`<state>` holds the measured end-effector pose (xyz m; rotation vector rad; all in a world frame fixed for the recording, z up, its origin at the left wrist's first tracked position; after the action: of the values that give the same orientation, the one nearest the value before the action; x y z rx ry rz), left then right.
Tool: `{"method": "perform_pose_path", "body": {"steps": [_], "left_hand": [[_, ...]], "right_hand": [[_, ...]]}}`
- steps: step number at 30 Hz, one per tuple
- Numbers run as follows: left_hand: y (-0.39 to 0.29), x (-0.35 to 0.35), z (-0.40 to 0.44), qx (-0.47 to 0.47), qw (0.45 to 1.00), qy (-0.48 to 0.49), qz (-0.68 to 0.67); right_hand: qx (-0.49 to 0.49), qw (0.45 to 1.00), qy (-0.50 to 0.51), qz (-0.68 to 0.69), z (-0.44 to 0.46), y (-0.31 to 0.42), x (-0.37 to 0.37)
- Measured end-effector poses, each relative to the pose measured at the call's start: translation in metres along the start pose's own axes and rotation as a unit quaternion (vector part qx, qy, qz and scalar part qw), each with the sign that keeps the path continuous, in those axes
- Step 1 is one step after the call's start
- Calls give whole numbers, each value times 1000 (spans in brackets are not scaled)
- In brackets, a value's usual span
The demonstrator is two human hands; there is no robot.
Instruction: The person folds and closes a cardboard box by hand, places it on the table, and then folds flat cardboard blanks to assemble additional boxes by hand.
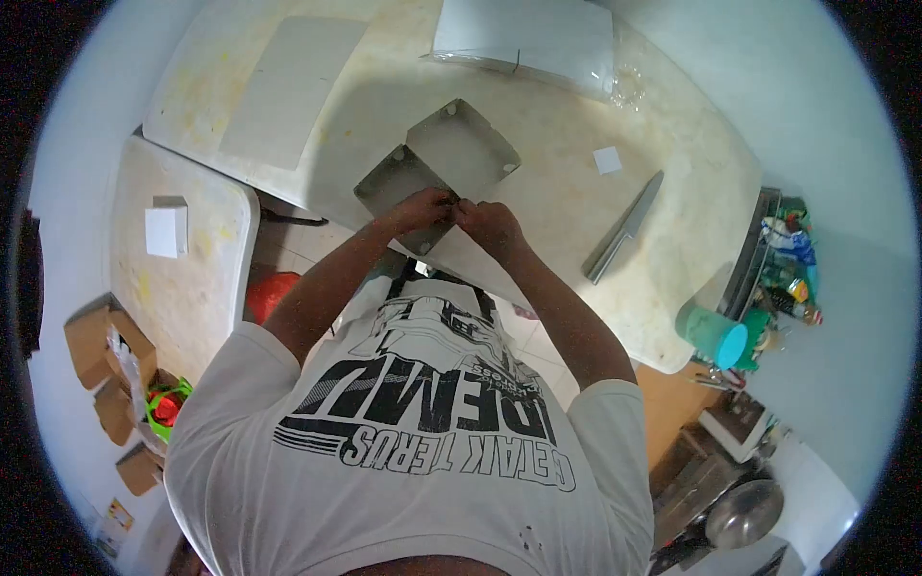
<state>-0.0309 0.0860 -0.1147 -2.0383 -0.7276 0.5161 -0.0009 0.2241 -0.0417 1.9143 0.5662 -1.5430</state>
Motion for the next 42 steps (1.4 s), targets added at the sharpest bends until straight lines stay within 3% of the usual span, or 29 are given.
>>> {"method": "perform_pose_path", "body": {"steps": [4, 8, 11, 13, 17, 19, 22, 25, 28, 31, 35, 37, 42], "left_hand": [[10, 3, 8, -21, 994, -14, 105], [33, 8, 24, 52, 998, 0, 35], [21, 11, 19, 52, 995, 12, 84], [9, 6, 12, 40, 990, 25, 135], [9, 5, 5, 43, 992, 28, 113], [17, 7, 11, 36, 996, 45, 62], [23, 10, 18, 62, 992, 13, 108], [27, 16, 17, 69, 997, 10, 29], [21, 14, 12, 96, 993, 1, 71], [12, 14, -2, 27, 999, -8, 20], [24, 19, 12, 78, 983, -100, 135], [0, 7, -19, 63, 967, -171, 177], [-30, 12, -74, 104, 930, -241, 259]], "right_hand": [[17, 998, 43, 51, 1, 1, -4], [-41, 994, 22, 102, 10, -1, -23], [-34, 979, 197, -46, 23, 4, -19], [-54, 977, 200, -60, 33, 13, -24], [-116, 962, 227, -101, 36, 18, -15], [-122, 965, 213, -94, 32, 18, -16], [-114, 972, 188, -77, 23, 21, -12], [-91, 980, 173, -35, 20, 20, -10], [-94, 984, 153, -9, 16, 20, -5], [-141, 982, 123, -6, 14, 24, -14], [-139, 981, 127, -51, 15, 22, -25], [-108, 983, 134, -62, 17, 17, -22], [-37, 993, 91, -71, 28, 26, -36]]}}
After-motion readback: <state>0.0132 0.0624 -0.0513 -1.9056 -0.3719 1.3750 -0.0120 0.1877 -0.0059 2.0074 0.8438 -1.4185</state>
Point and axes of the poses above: each hand's wrist, its own z-axis towards the middle knuckle, its own x-axis out of the palm, y = z × x, the point moved 4 cm from there along z, towards the middle knuckle, and after that the axes turned 3 degrees about z, right-handed, at the moved point
